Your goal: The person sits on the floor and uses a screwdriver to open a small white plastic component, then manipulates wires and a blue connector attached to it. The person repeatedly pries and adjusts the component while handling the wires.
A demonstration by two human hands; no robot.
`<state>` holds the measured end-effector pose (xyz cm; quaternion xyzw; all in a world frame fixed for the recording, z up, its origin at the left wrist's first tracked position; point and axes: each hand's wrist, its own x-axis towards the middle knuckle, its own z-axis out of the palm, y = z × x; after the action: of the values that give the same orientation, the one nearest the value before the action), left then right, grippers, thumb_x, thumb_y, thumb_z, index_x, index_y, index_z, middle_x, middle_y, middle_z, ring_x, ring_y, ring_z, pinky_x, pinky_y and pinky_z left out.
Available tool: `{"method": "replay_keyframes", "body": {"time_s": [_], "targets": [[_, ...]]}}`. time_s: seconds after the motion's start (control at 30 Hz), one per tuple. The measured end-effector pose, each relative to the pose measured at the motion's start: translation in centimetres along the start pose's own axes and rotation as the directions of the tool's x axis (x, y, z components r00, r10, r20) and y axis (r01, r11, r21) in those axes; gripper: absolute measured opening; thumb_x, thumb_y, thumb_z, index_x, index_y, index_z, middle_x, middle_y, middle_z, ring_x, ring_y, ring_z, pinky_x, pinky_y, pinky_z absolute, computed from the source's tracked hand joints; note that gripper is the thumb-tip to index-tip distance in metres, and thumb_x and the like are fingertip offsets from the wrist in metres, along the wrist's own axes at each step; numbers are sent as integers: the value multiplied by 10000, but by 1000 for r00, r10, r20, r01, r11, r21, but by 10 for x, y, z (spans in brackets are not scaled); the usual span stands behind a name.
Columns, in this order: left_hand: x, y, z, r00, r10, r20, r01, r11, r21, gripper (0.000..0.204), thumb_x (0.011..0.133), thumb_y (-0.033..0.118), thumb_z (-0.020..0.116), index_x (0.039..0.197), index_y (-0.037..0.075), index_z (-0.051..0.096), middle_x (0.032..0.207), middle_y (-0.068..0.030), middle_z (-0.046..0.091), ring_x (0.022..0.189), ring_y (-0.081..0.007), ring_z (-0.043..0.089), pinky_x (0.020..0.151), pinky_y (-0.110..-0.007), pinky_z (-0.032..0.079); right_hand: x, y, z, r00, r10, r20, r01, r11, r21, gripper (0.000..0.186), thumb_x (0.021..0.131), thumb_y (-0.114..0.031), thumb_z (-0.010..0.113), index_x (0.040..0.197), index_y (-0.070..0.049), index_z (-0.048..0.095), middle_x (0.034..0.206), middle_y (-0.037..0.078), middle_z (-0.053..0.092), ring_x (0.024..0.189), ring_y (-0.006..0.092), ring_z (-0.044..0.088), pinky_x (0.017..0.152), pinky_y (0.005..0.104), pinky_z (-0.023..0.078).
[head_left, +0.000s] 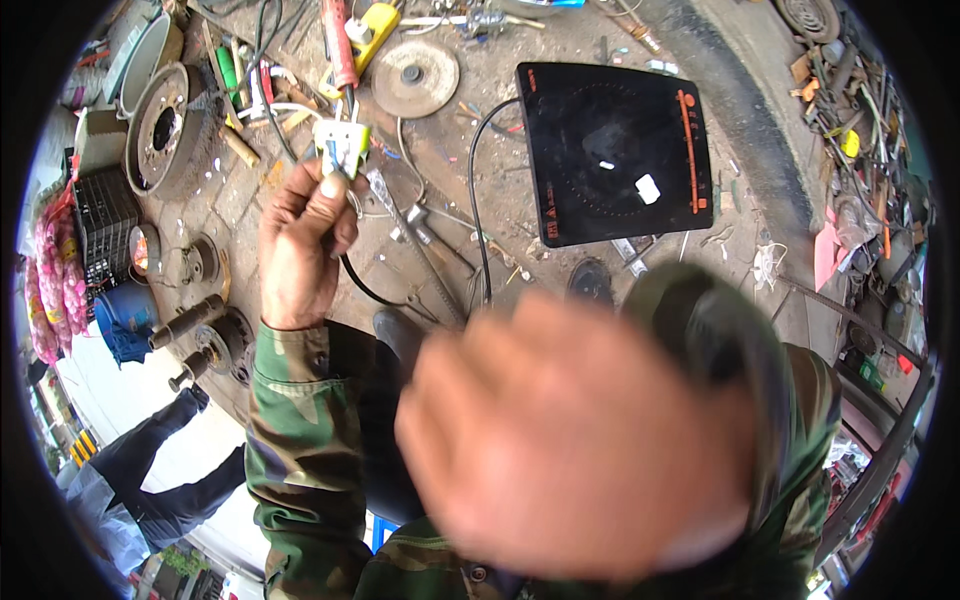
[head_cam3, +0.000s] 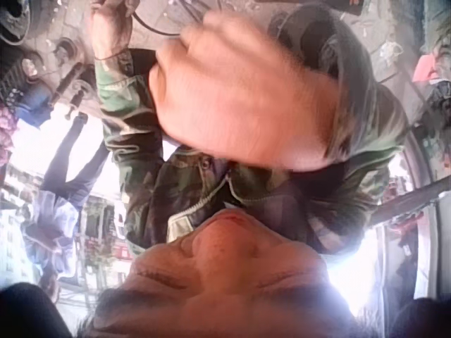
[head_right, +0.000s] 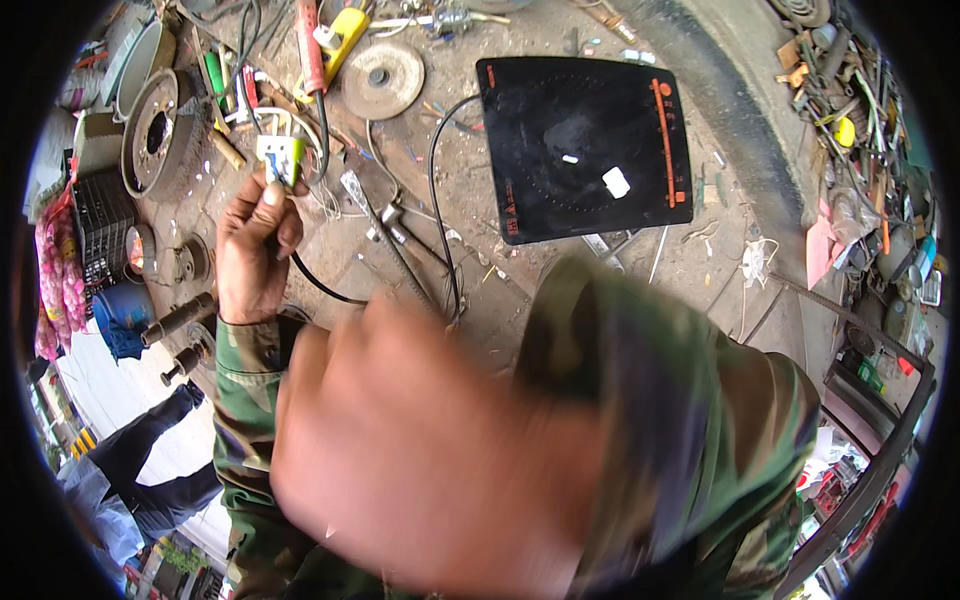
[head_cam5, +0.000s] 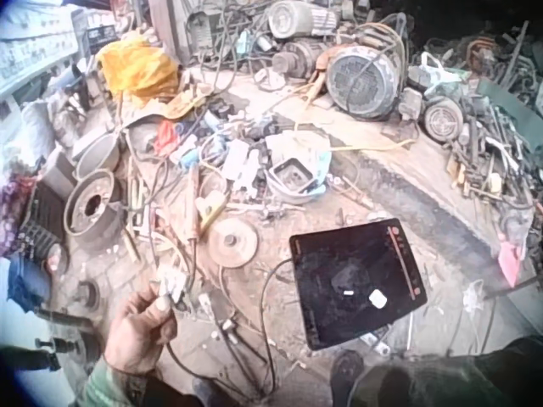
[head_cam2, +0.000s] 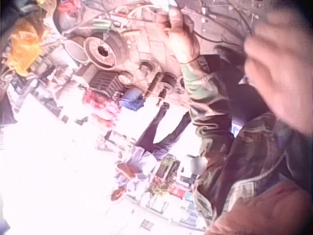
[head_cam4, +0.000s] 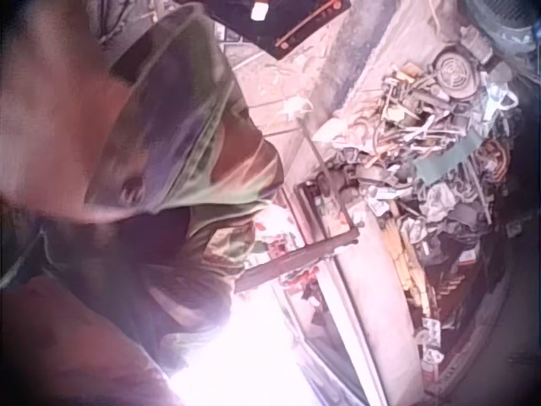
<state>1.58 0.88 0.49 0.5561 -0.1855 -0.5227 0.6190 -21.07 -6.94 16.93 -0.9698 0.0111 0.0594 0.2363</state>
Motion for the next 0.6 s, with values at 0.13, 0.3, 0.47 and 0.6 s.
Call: {"method": "replay_keyframes", "body": {"time_s": [0.13,0.3,0.47,0.6], "targets": [[5,-9,-9,1000,14,26,-13,1000,-21,138,1036,112,589,1110,6,635,993,-102,703,603,-60,463,543,-193,338,7,-27,-1,997,-65,32,64,998,11,242,705,-315,626,637,-85,654,649,39,521,633,178,473,626,352,366],[11,-12,-6,1000,-15,21,14,998,53,158,1048,133,577,1104,-4,633,974,-65,684,599,-51,419,527,-198,307,8,-22,-9,999,50,-20,-53,967,-249,285,698,-334,637,641,-56,608,659,25,492,645,170,468,602,348,380],[14,-16,5,1000,-22,-3,22,1000,20,144,1037,134,595,1127,32,644,977,-63,707,591,-46,437,528,-196,312,-25,1,4,982,145,-121,-111,961,254,149,744,-219,636,774,-76,605,767,44,571,705,215,593,611,359,488],[16,-18,16,1000,-2,8,2,1000,10,167,1020,132,628,1146,24,638,960,-49,710,591,-47,436,530,-205,324,-58,135,90,814,521,-256,-464,849,253,169,869,-166,689,932,-11,665,834,157,642,788,337,661,685,426,506]]}}
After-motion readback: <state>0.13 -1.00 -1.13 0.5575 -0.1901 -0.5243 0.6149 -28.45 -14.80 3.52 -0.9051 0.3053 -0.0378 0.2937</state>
